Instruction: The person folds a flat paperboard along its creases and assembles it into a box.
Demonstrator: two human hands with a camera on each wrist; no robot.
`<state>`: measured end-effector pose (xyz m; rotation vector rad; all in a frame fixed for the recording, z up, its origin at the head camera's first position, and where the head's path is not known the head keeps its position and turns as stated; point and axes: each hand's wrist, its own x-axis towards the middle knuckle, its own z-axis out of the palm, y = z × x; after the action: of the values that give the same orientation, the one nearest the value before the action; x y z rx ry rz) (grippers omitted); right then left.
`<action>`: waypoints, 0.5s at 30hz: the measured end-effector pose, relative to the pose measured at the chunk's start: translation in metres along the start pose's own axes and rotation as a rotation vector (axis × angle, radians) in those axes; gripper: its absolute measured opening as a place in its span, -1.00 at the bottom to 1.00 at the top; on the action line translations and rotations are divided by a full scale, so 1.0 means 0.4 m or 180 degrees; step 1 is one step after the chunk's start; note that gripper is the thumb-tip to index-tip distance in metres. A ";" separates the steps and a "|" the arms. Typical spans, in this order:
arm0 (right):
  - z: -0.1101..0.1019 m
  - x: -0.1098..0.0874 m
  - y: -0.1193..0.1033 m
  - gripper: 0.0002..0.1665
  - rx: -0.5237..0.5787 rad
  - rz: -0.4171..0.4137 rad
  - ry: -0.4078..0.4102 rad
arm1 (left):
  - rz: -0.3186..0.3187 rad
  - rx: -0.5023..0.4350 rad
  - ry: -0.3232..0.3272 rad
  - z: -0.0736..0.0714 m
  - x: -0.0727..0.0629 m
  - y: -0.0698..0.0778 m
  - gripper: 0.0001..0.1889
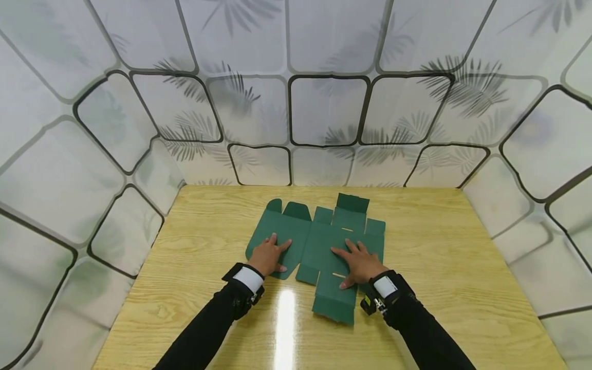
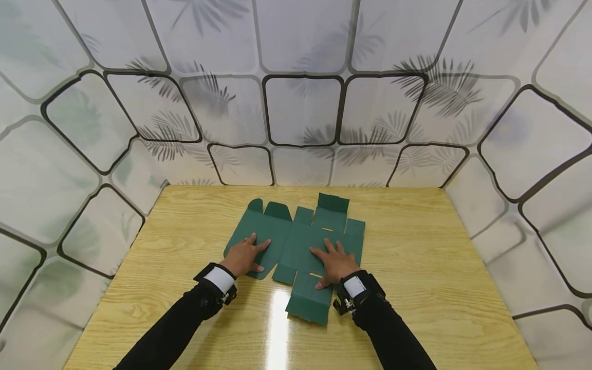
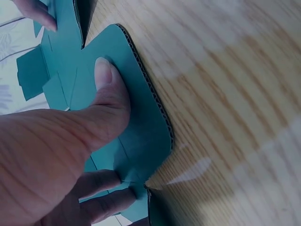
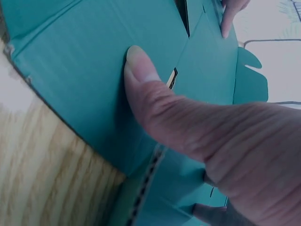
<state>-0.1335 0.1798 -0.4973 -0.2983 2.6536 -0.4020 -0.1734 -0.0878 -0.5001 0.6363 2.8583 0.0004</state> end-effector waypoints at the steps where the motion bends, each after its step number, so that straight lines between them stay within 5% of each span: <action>1: -0.001 0.001 0.001 0.17 0.0001 -0.0007 0.0002 | -0.0008 0.0000 0.0016 -0.001 -0.002 0.001 -0.18; 15: -0.013 0.019 0.026 0.17 -0.0129 -0.0107 -0.0015 | -0.0121 0.0151 0.0066 0.013 -0.024 0.023 -0.14</action>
<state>-0.1443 0.1885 -0.4991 -0.3565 2.6579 -0.3582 -0.1602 -0.0839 -0.5028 0.5941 2.8979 -0.0675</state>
